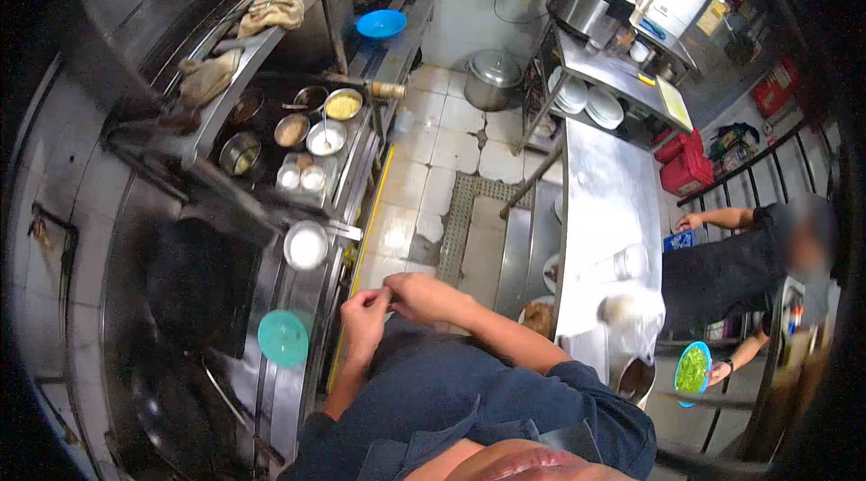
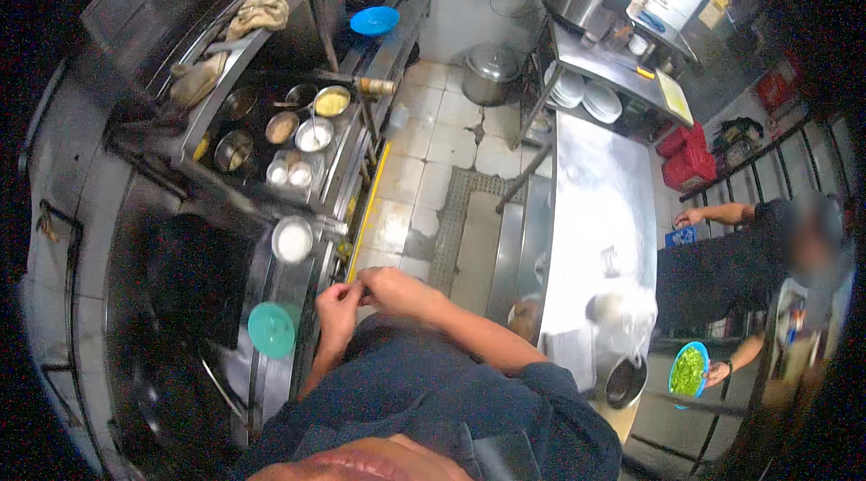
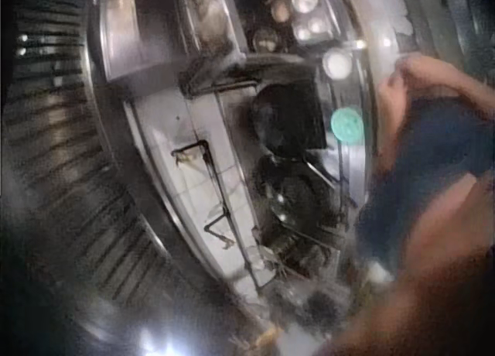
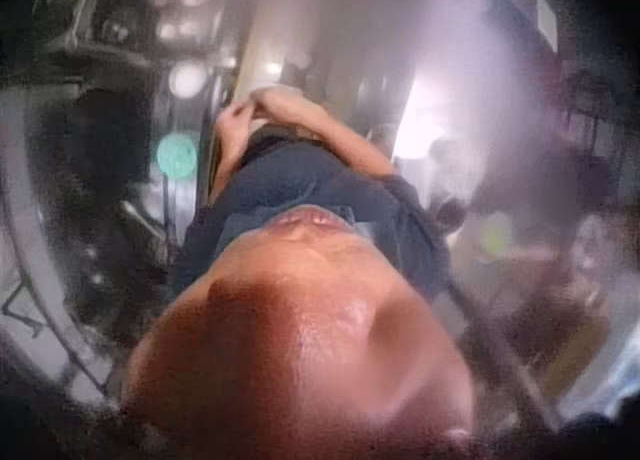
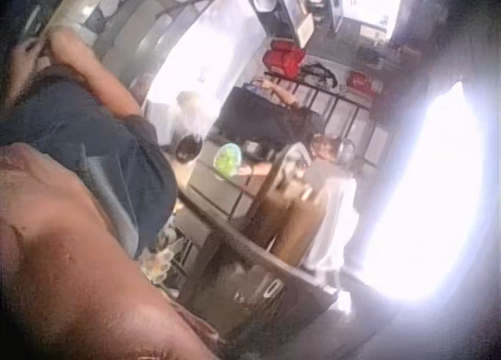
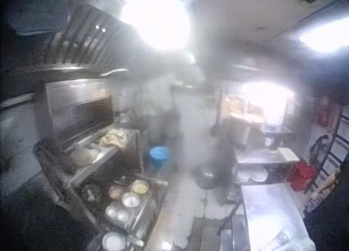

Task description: The person secures a large industrial pressure cooker by tightening multiple locking clamps around its lid. They walk briefly to retrieve a red bowl, then return to continue tightening the clamps and wiping the lid surface with a cloth.

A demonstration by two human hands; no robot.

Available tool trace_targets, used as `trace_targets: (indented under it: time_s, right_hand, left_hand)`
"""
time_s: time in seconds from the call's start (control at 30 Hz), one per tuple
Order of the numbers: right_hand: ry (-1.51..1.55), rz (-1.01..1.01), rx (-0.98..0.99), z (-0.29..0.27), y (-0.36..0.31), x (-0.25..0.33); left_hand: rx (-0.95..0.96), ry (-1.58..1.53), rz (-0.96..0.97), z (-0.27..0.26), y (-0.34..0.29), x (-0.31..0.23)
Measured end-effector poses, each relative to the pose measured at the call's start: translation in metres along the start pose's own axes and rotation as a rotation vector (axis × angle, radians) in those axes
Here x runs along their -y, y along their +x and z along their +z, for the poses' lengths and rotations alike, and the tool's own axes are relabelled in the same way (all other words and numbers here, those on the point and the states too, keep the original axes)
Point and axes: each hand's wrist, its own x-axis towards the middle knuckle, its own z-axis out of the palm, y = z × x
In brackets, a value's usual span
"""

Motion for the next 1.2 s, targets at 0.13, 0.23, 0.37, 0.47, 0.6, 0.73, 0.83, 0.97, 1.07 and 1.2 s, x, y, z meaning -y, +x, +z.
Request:
trace_targets:
  time_s: [0.13, 0.23, 0.37, 0.47, 0.6, 0.73, 0.83, 0.97, 1.07, 1.2]
  right_hand:
    - [-0.025, 0.267, -0.140, -0.119, 0.020, -0.076]
    - [0.081, 0.415, -0.391, -0.187, 0.008, -0.152]
    - [0.486, 0.614, -0.767, -0.258, -0.004, -0.231]
    - [0.639, 0.693, -0.787, -0.325, 0.012, -0.291]
    - [0.583, 0.584, -0.758, -0.421, 0.075, -0.403]
    - [0.456, 0.424, -0.704, -0.531, 0.163, -0.462]
    - [0.319, 0.317, -0.595, -0.588, 0.236, -0.504]
    - [0.231, 0.183, -0.416, -0.633, 0.345, -0.513]
    - [0.094, -0.003, -0.292, -0.667, 0.419, -0.522]
    - [0.065, 0.001, -0.113, -0.695, 0.476, -0.575]
  left_hand:
    - [0.367, 0.030, 0.254, 0.093, 0.117, -0.051]
    - [0.518, 0.185, 0.482, 0.168, 0.181, -0.111]
    - [0.610, 0.250, 0.678, 0.256, 0.248, -0.189]
    - [0.701, 0.302, 0.693, 0.316, 0.304, -0.224]
    - [0.595, 0.545, 0.883, 0.367, 0.392, -0.226]
    - [0.475, 0.632, 0.682, 0.372, 0.464, -0.250]
    - [0.264, 0.691, 0.603, 0.369, 0.521, -0.278]
    - [0.009, 0.352, 0.440, 0.374, 0.613, -0.295]
    - [-0.093, -0.098, 0.166, 0.373, 0.700, -0.314]
    - [-0.173, -0.085, 0.310, 0.366, 0.841, -0.350]
